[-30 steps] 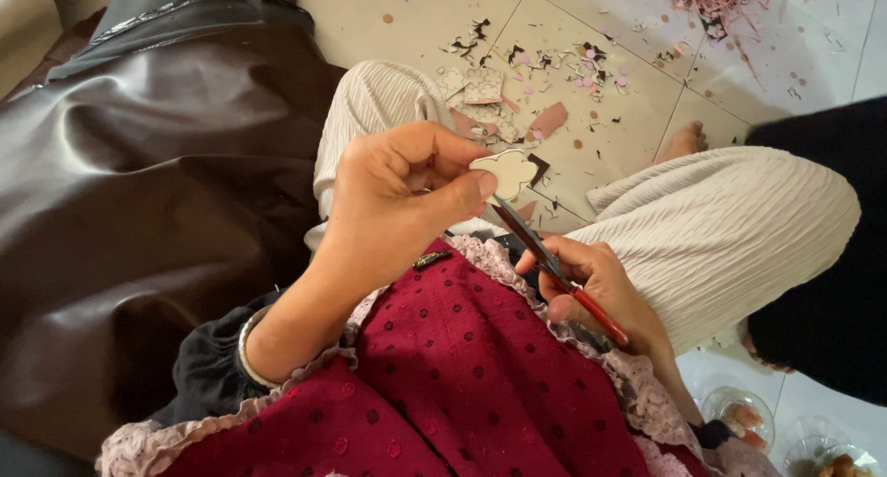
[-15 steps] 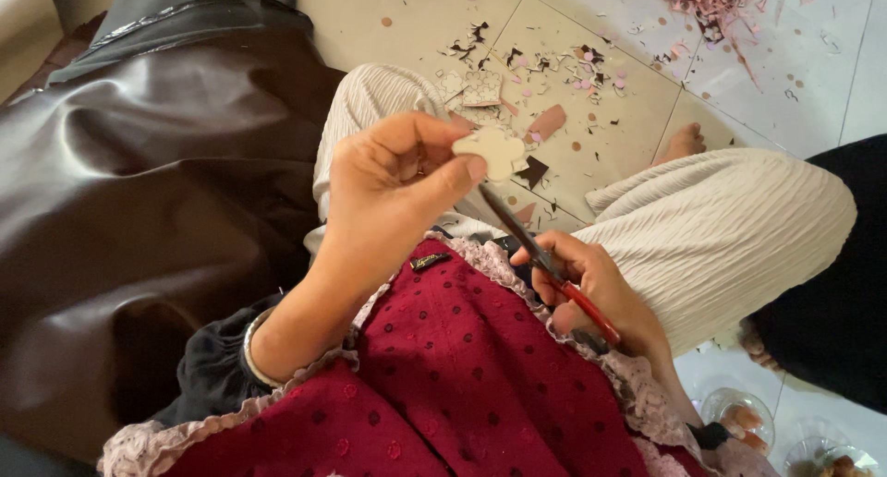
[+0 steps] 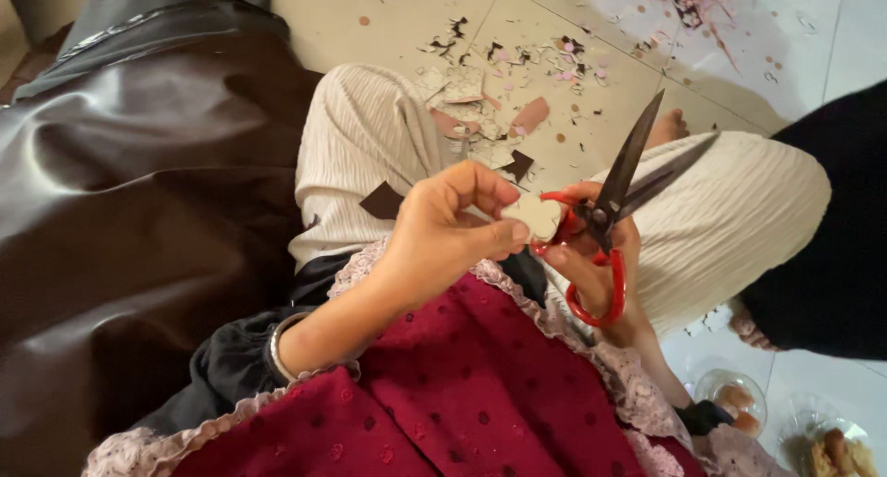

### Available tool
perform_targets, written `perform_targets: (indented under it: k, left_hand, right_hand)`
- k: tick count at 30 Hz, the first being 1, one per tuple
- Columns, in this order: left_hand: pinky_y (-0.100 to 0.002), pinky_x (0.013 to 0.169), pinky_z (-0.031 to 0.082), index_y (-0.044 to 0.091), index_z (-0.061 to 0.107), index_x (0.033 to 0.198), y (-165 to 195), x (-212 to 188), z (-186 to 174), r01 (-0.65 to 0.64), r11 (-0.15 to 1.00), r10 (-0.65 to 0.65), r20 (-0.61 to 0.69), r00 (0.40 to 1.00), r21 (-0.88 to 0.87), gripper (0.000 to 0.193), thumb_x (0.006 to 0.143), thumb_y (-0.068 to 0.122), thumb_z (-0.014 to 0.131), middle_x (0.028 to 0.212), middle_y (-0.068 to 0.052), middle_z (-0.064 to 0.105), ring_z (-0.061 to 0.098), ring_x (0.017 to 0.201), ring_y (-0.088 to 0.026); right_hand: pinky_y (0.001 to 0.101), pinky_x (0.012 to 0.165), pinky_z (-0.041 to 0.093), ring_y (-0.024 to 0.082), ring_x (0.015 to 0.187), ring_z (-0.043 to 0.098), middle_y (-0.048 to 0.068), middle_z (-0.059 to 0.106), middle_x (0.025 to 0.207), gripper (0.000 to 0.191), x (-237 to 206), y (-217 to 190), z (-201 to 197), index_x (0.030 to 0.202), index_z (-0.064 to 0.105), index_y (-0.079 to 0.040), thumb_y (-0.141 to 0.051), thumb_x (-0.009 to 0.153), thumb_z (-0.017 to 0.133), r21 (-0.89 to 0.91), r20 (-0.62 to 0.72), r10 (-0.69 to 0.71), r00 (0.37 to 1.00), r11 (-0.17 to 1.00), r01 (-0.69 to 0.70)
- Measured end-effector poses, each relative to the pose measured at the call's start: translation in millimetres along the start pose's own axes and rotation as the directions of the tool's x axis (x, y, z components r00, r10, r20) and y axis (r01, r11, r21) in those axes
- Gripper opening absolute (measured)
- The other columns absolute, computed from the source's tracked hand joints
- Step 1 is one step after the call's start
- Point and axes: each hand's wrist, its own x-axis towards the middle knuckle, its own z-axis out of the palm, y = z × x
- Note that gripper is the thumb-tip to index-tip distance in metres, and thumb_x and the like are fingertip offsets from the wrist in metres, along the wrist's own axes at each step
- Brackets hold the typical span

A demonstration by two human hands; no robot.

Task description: The person sits on the floor and uses red-handled scissors to cut cloud-shaped outlines from a sheet of white paper. They rotate the paper to follow the drawn lines and trim the edges, leaving cut-out shapes and scraps on the floor.

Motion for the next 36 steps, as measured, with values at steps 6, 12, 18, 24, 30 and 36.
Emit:
perform_targets:
  k: [6, 12, 18, 24, 30, 36]
  left_hand:
    - [-0.023, 0.067, 0.057, -0.002, 0.066, 0.1, -24.7, 13.0, 3.9, 0.155, 0.988, -0.154, 0.045, 0.987, -0.006, 0.017, 0.093, 0.01, 0.075, 0.084, -0.005, 0.073, 0.069, 0.074, -0.008]
    - [-0.02, 0.065, 0.055, 0.0, 0.071, 0.112, -18.9, 15.1, -1.5, -0.024, 0.96, 0.007, 0.061, 0.998, 0.277, 0.026, 0.092, 0.015, 0.076, 0.087, -0.001, 0.074, 0.065, 0.074, -0.004]
    - [-0.021, 0.062, 0.057, -0.002, 0.073, 0.102, -21.4, 16.0, 3.5, 0.083, 0.995, -0.084, 0.016, 0.996, 0.046, 0.019, 0.092, 0.014, 0.074, 0.084, -0.003, 0.076, 0.068, 0.069, -0.005]
    - [-0.02, 0.058, 0.051, -0.002, 0.075, 0.096, -33.3, 12.7, 7.5, -0.009, 0.997, 0.011, -0.02, 1.0, 0.082, 0.02, 0.093, 0.017, 0.077, 0.077, -0.004, 0.071, 0.062, 0.065, -0.005]
    - [-0.022, 0.059, 0.056, -0.002, 0.077, 0.089, -34.4, 17.2, 5.8, 0.14, 0.99, -0.139, -0.098, 0.985, 0.005, 0.041, 0.103, 0.033, 0.062, 0.074, -0.002, 0.073, 0.066, 0.064, -0.007]
    - [-0.021, 0.066, 0.053, -0.002, 0.076, 0.109, -28.0, 10.5, 4.3, -0.085, 0.968, 0.073, 0.058, 0.996, 0.237, 0.023, 0.095, 0.015, 0.076, 0.088, -0.002, 0.073, 0.063, 0.076, -0.005]
  right_hand:
    - [0.0307, 0.084, 0.057, 0.016, 0.1, 0.068, 0.014, 0.067, 0.115, 0.048, -1.9, 0.9, -5.9, 0.137, 0.048, -0.001, 0.001, 0.093, 0.069, 0.017, -0.12, 0.076, 0.99, 0.997, -0.074]
    - [0.0302, 0.074, 0.054, 0.015, 0.086, 0.064, 0.013, 0.068, 0.104, 0.04, -3.8, -2.0, -1.5, 0.132, 0.049, 0.001, 0.003, 0.097, 0.067, -0.07, -0.123, 0.159, 0.98, 0.983, -0.168]
    - [0.0307, 0.083, 0.056, 0.018, 0.091, 0.068, 0.013, 0.069, 0.1, 0.04, 0.6, 1.9, -6.6, 0.138, 0.046, 0.0, -0.001, 0.102, 0.063, -0.058, -0.11, 0.023, 0.994, 0.998, -0.03]
    - [0.031, 0.086, 0.056, 0.016, 0.097, 0.066, 0.013, 0.067, 0.109, 0.048, 0.8, 4.0, -6.5, 0.14, 0.043, -0.001, 0.0, 0.099, 0.066, 0.003, -0.029, -0.026, 0.999, 1.0, 0.026]
    - [0.0288, 0.08, 0.055, 0.014, 0.091, 0.064, 0.012, 0.066, 0.104, 0.046, -1.4, 4.2, -5.2, 0.136, 0.047, 0.0, 0.003, 0.096, 0.07, -0.035, -0.114, 0.048, 0.992, 0.998, -0.052]
    - [0.0282, 0.084, 0.056, 0.014, 0.094, 0.066, 0.012, 0.068, 0.108, 0.042, -3.4, 6.2, -6.5, 0.136, 0.049, 0.002, 0.001, 0.098, 0.067, -0.131, -0.145, 0.028, 0.989, 0.99, -0.047]
